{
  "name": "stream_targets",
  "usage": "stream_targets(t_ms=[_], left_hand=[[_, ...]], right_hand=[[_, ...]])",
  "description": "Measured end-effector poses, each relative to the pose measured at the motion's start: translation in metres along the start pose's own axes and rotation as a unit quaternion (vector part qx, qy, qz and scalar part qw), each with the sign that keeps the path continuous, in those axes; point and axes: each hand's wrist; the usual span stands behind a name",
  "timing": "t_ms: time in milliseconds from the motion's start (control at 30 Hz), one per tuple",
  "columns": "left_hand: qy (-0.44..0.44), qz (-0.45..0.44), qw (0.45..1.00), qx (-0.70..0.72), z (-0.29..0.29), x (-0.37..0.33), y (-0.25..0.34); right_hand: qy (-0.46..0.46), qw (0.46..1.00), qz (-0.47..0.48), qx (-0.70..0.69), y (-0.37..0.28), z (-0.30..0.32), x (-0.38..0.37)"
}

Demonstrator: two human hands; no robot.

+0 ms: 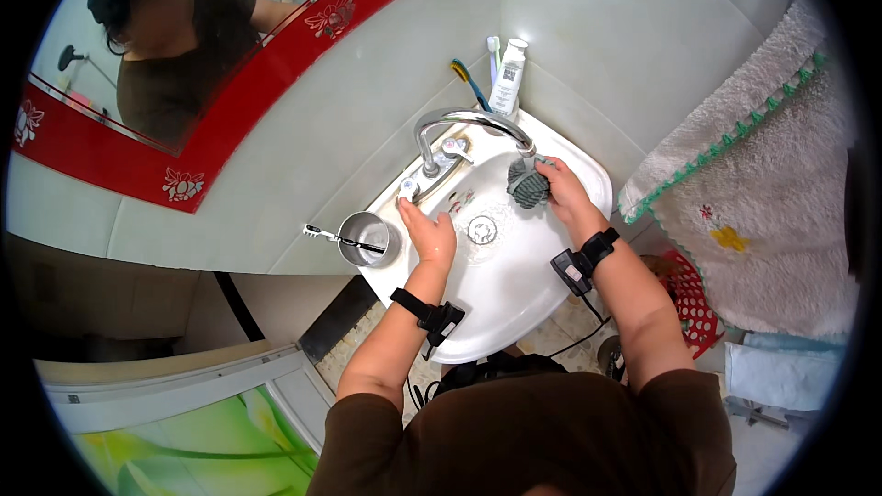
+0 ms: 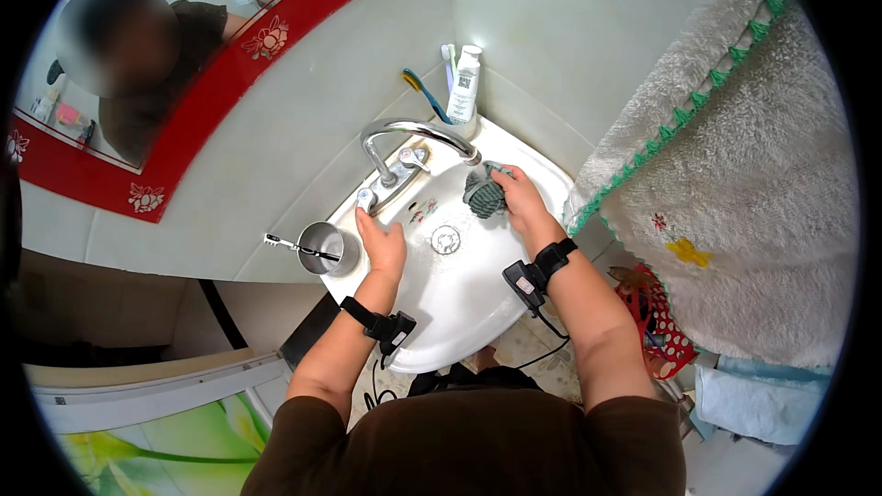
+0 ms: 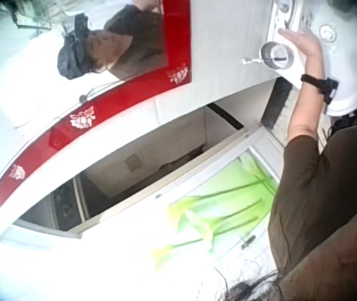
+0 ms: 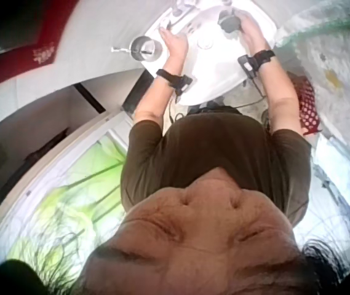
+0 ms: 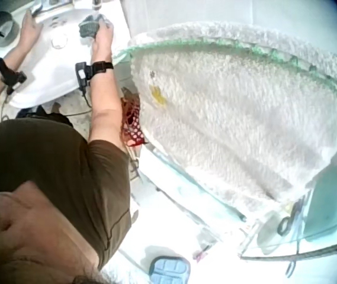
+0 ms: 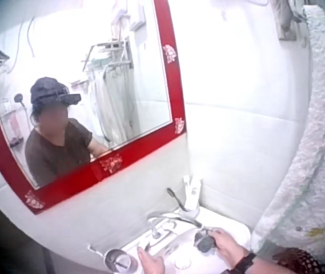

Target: The person rinses a cloth in a bathroom sink and wipes the tiled walls and a door frame.

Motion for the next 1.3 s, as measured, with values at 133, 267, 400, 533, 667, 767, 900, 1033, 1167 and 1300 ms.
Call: stream_targets(t_ms=[133,267,400,533,667,767,900,1033,1167,1300], left_hand=[[-0.057,0.100,0.965,0.235,-0.019,-0.002,0.008],[-0.009,0.178,0.893,0.414,-0.024,0.018,0.063],[-0.203,0.363,0.734,0.536,-0.036,0.019,0.072],[-0.172,0.247,0.741,0.600,-0.059,0.010,0.048],[-0.199,0.242,0.743,0.592,-0.057,0.019,0.075],[-0.271,0.259,0.749,0.547,-0.042,0.006,0.072],[-0.365,0.230,0.780,0.453,-0.018,0.008,0.078],[-0.451,0.254,0.759,0.394,-0.009,-0.007,0.057],[-0.517,0.266,0.723,0.373,0.003,-0.007,0.058],[-0.595,0.088,0.770,0.214,0.008,0.002,0.066]], right_hand=[[-0.012,1.000,0.012,-0.022,-0.002,-0.003,-0.006],[0.003,0.999,0.038,0.023,0.000,0.001,-0.013],[0.022,0.946,0.134,0.295,0.019,-0.020,0.008],[-0.031,0.917,0.105,0.384,0.031,-0.025,0.013],[0.033,0.986,0.077,0.145,0.025,-0.026,0.016],[-0.107,0.988,0.015,0.107,0.033,-0.026,0.019],[-0.133,0.989,-0.068,-0.006,0.026,-0.025,0.027],[-0.212,0.954,0.038,0.209,0.009,-0.021,0.049],[-0.172,0.703,0.370,0.582,0.020,-0.012,0.074],[-0.166,0.570,0.379,0.710,0.028,-0.020,0.073]])
Point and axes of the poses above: each hand's wrist, its own x-axis away from the middle knuckle, its own z-axis out of the back of the hand, y = z × x, and after that the axes turned 11 degrees about -z, right-handed
